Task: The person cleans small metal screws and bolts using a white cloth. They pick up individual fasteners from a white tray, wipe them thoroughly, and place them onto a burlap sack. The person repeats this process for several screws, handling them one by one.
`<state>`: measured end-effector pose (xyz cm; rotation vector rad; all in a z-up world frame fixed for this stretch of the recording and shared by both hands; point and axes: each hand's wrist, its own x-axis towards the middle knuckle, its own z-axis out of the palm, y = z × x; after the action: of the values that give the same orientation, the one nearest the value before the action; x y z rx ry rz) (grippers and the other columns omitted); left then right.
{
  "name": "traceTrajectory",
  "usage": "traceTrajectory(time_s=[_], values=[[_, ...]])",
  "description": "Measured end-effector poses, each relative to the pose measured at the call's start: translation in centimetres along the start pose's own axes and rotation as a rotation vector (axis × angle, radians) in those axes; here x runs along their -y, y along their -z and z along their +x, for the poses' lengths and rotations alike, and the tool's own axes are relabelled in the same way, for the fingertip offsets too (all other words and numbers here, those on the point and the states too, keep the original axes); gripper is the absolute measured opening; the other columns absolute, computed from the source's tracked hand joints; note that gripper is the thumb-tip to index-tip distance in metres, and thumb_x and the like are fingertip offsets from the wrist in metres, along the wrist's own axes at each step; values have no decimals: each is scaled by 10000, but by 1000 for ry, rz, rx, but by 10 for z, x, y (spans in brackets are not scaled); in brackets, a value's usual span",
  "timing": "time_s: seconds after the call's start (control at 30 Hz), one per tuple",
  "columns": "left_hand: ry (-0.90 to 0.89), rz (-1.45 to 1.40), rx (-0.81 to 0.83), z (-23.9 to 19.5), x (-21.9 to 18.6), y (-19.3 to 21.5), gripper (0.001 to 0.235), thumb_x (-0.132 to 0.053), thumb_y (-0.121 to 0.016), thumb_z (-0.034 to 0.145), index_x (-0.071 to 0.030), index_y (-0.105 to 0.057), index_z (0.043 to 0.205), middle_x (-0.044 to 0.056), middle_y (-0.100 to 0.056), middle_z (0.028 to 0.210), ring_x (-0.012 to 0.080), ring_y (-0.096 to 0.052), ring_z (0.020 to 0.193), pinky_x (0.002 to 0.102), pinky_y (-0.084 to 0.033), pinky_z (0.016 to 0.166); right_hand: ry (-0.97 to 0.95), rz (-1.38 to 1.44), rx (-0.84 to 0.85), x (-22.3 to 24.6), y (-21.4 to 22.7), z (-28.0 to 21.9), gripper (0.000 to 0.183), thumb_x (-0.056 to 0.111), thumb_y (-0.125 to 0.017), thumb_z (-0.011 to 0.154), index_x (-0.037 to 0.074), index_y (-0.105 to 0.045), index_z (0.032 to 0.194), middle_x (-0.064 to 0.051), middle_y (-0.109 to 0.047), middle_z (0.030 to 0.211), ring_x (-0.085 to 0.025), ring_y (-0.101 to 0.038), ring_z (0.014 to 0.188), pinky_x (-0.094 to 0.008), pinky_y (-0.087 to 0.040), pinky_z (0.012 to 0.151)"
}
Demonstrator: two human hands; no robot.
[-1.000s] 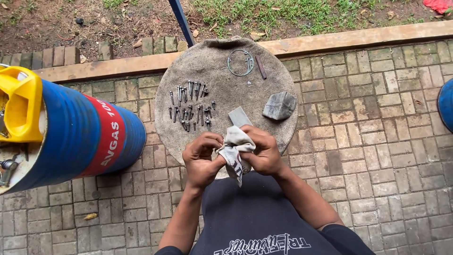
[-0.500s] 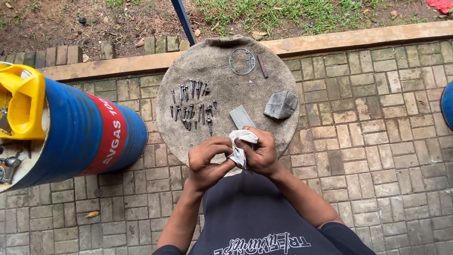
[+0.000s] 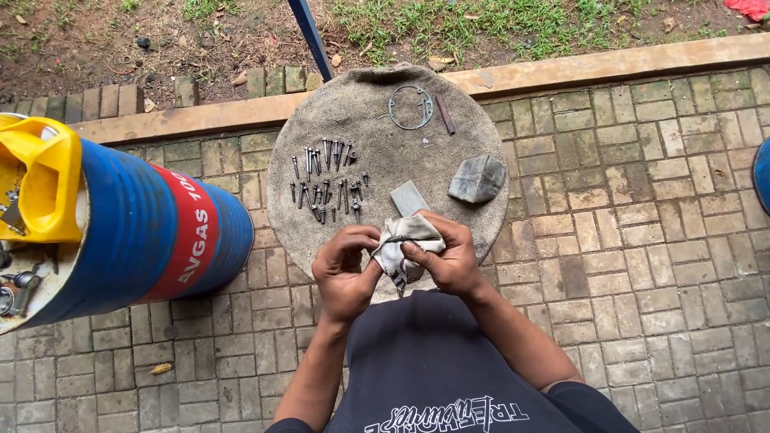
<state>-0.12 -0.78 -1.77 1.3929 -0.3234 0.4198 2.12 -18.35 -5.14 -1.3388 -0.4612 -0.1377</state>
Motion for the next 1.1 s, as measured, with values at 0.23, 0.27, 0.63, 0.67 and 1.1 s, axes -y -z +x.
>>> traceTrajectory(time_s=[0.23,0.27,0.63,0.67,1.1], values=[[-66,82,94,10,-13,3,172,179,-757,809,37,-711,895,188,-734,884,270,-717,813,358,-593,721,137,-55,68,32,1,13,166,94,-775,921,-7,-788,1052,-179,-729,895,-268,-691,768,-363,-540,689],[-73,90,118,12,-15,5,132,151,-738,842,36,-715,902,192,-735,868,286,-721,787,370,-597,711,179,-92,86,35,-1,15,135,40,-787,895,-24,-781,1013,-181,-730,877,-281,-695,725,-358,-542,652],[9,17,239,1,-3,11,147,51,-643,950,18,-735,1059,159,-725,800,209,-658,652,356,-575,617,408,-346,95,-9,5,0,127,48,-783,907,-16,-708,828,-145,-686,756,-342,-631,557,-394,-541,517],[20,35,209,-1,-1,13,144,59,-682,926,22,-738,1053,160,-747,846,194,-693,730,347,-588,663,431,-371,104,-9,4,-1,154,56,-768,920,-15,-683,812,-153,-669,750,-354,-613,549,-400,-527,501],[-116,131,235,-14,-14,7,250,127,-821,772,39,-748,994,178,-759,869,315,-768,756,401,-631,699,-20,-40,164,0,3,-29,363,149,-482,1068,69,-529,718,-66,-484,641,-150,-411,577,-326,-398,495]])
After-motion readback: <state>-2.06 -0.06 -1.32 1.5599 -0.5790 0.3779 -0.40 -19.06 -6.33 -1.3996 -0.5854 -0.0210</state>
